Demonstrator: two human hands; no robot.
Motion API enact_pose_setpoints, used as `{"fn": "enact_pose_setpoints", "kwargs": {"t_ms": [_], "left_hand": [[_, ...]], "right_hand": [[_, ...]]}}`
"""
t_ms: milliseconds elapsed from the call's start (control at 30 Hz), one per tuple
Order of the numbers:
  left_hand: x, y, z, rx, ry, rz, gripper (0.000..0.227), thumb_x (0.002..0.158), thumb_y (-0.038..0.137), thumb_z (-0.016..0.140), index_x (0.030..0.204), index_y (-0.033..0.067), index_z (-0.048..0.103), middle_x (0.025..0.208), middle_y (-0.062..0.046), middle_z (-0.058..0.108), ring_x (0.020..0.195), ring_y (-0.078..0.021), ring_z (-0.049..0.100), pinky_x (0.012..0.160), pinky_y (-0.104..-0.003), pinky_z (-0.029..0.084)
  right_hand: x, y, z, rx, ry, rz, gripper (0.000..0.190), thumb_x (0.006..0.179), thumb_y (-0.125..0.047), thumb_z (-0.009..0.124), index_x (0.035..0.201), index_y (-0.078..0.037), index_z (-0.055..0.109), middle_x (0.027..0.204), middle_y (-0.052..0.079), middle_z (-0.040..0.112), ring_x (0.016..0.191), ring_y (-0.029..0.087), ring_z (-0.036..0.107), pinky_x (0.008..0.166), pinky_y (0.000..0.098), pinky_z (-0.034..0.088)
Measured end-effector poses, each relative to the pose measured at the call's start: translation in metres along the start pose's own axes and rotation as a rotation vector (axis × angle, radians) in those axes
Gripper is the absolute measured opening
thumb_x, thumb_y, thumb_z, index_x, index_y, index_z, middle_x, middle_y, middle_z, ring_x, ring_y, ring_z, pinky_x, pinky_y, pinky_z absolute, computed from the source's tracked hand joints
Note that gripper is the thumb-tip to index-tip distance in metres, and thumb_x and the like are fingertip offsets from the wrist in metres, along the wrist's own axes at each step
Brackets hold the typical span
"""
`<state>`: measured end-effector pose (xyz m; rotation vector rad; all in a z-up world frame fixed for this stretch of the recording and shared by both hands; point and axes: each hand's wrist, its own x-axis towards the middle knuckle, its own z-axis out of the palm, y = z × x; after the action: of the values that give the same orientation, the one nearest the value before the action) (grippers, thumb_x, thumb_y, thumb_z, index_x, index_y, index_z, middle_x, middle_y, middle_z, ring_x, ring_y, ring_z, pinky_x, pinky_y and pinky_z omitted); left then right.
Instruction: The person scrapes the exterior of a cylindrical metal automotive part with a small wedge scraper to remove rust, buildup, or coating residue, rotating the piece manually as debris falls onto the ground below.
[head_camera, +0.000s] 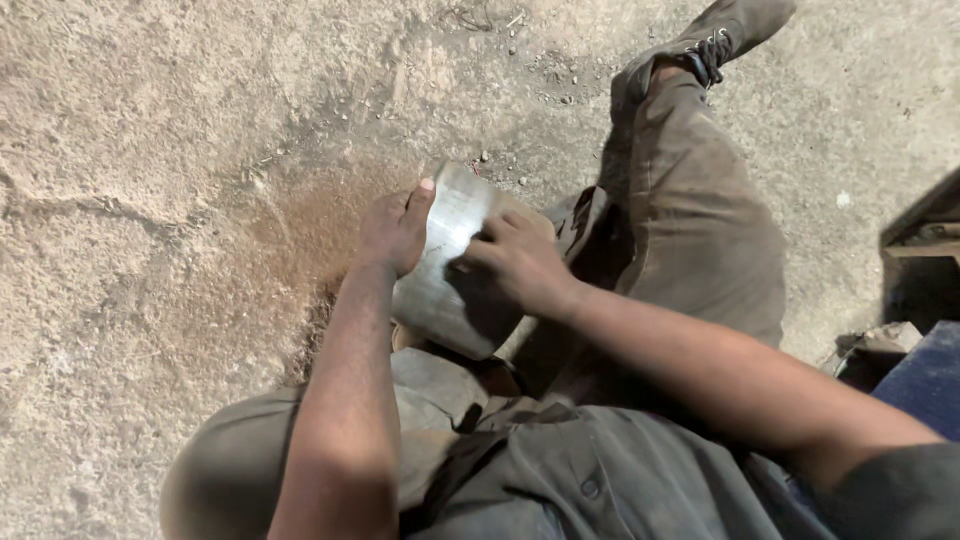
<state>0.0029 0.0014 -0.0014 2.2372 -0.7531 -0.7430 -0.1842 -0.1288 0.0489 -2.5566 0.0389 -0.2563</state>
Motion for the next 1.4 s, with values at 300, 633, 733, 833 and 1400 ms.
{"fn": "enact_pose_setpoints", "kwargs": {"t_ms": [300,633,733,833,1400], "left_hand": [[-0.007,0.013,-0.007,-0.042,-0.103,-0.26,0.074,0.106,0.062,0.043,0.095,-0.0065,0.067,0.097,-0.029,0.069,0.093,-0.0461,0.066,0.082,-0.058,0.051],[0.004,0.009,-0.007,0.041,-0.015,-0.047,0.068,0.103,0.058,0.038,0.096,0.0001,0.072,0.098,-0.028,0.069,0.092,-0.0459,0.065,0.085,-0.055,0.051],[-0.003,0.012,-0.007,0.068,-0.049,-0.071,0.07,0.104,0.059,0.037,0.093,-0.0015,0.071,0.096,-0.029,0.069,0.091,-0.046,0.065,0.086,-0.055,0.05],[-0.005,0.015,-0.007,-0.003,-0.092,-0.164,0.068,0.1,0.06,0.036,0.095,0.0028,0.072,0.093,-0.028,0.07,0.089,-0.0417,0.069,0.084,-0.053,0.053],[-0.006,0.042,-0.017,0.11,-0.143,-0.251,0.06,0.105,0.053,0.037,0.095,0.0047,0.072,0.094,-0.018,0.07,0.089,-0.0304,0.069,0.085,-0.049,0.055]], "right_hand": [[-0.053,0.001,-0.03,-0.009,-0.151,-0.01,0.032,0.081,-0.015,0.07,0.11,-0.026,0.076,0.102,0.007,0.063,0.102,0.034,0.057,0.087,0.0467,0.046],[0.022,-0.008,0.018,-0.052,-0.038,0.032,0.034,0.081,-0.017,0.069,0.114,-0.024,0.073,0.107,0.008,0.064,0.102,0.034,0.058,0.088,0.0475,0.046],[-0.016,-0.014,-0.006,-0.047,-0.148,0.024,0.04,0.075,-0.015,0.068,0.113,-0.025,0.074,0.105,0.009,0.064,0.102,0.035,0.057,0.088,0.048,0.043],[-0.053,-0.015,-0.036,-0.069,-0.236,0.05,0.039,0.077,-0.014,0.067,0.113,-0.026,0.074,0.106,0.009,0.063,0.102,0.033,0.057,0.088,0.0473,0.042],[-0.076,-0.014,-0.022,-0.175,-0.12,0.088,0.029,0.079,-0.015,0.07,0.107,-0.025,0.075,0.1,0.01,0.063,0.095,0.031,0.059,0.084,0.0443,0.043]]}}
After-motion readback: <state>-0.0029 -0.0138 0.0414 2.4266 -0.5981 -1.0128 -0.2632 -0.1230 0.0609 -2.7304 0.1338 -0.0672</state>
